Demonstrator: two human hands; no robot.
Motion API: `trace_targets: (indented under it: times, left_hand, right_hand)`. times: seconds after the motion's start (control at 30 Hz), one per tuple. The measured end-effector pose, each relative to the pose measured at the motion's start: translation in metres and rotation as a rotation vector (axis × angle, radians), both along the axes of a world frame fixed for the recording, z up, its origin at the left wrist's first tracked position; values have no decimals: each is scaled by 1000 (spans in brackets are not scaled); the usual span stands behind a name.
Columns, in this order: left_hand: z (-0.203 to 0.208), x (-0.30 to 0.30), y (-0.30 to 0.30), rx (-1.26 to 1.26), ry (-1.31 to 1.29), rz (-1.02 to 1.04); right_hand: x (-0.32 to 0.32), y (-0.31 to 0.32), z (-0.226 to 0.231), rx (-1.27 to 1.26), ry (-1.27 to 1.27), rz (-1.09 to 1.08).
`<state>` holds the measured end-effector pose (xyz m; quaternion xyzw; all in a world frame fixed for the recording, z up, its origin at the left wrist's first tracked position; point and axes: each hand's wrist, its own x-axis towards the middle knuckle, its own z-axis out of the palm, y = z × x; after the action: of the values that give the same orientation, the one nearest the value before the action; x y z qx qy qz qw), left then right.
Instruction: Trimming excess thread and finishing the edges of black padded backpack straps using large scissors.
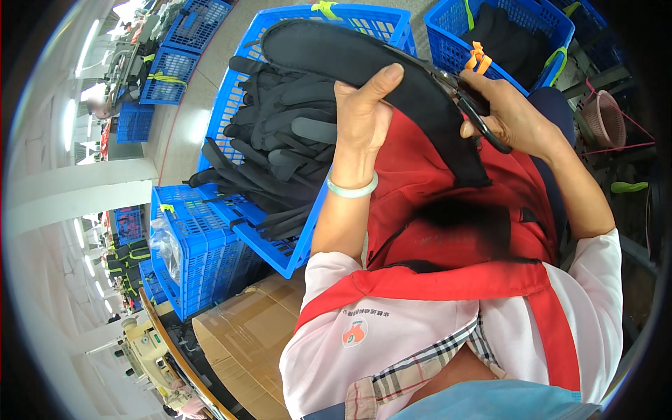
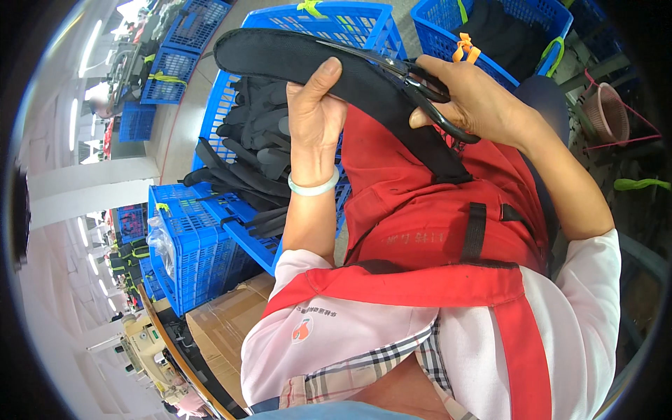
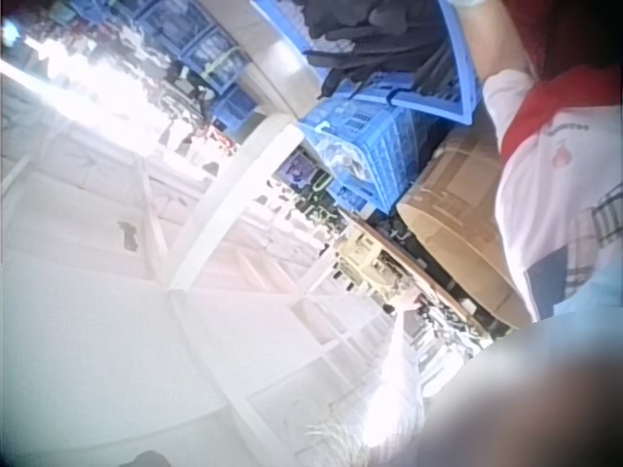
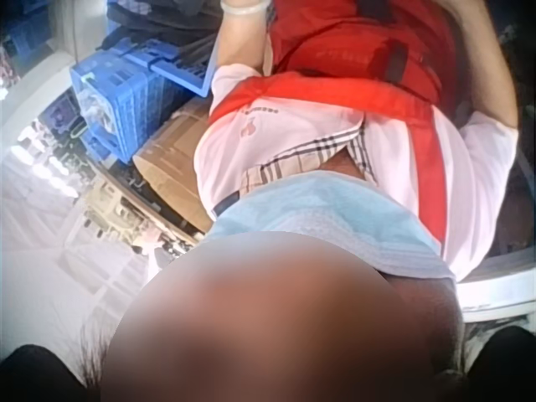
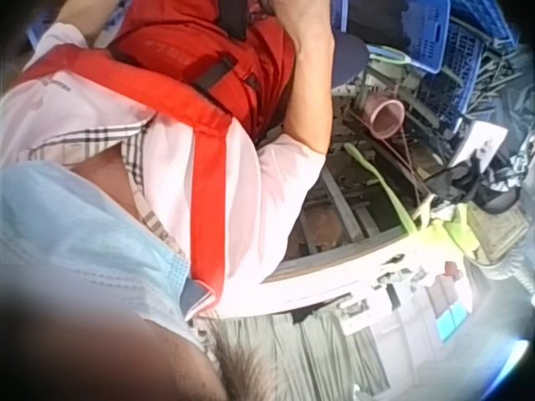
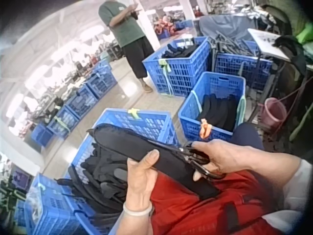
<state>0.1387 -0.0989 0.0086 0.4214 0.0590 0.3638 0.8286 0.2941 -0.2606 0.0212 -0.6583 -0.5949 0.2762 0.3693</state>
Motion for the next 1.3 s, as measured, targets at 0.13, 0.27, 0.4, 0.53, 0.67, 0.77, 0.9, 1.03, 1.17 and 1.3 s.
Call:
trace_targets:
  times: [0.13, 0.27, 0.4, 0.53, 0.67, 0.77, 0.9, 1.03, 1.17, 1.3]
  left_hand:
    - [1, 3, -4, -5, -8, -9]
    - [3, 2, -7, -10, 1, -8]
    - [5, 5, -12, -5, 3, -27]
    - [4, 5, -11, -18, 15, -35]
    - [6, 6, -10, -9, -3, -44]
    - [10, 10, -7, -6, -22, -50]
    - [38, 15, 10, 79, 12, -66]
    - [102, 12, 20, 322, 92, -134]
    - [133, 0, 14, 454, 221, -100]
    - [142, -10, 8, 572, 373, -108]
  right_hand:
    - [4, 1, 3, -19, -17, -37]
    - [3, 2, 9, -94, 26, -49]
    - [2, 6, 18, -28, -39, -60]
    - [7, 10, -6, 172, 50, -20]
    - [7, 13, 2, 107, 38, -44]
    - [10, 18, 12, -61, 13, -47]
    - [7, 24, 27, 27, 120, -50]
    - [1, 32, 43, 378, 153, -9]
    - [-22, 31, 62, 269, 544, -41]
    - [-30, 34, 48, 317, 689, -26]
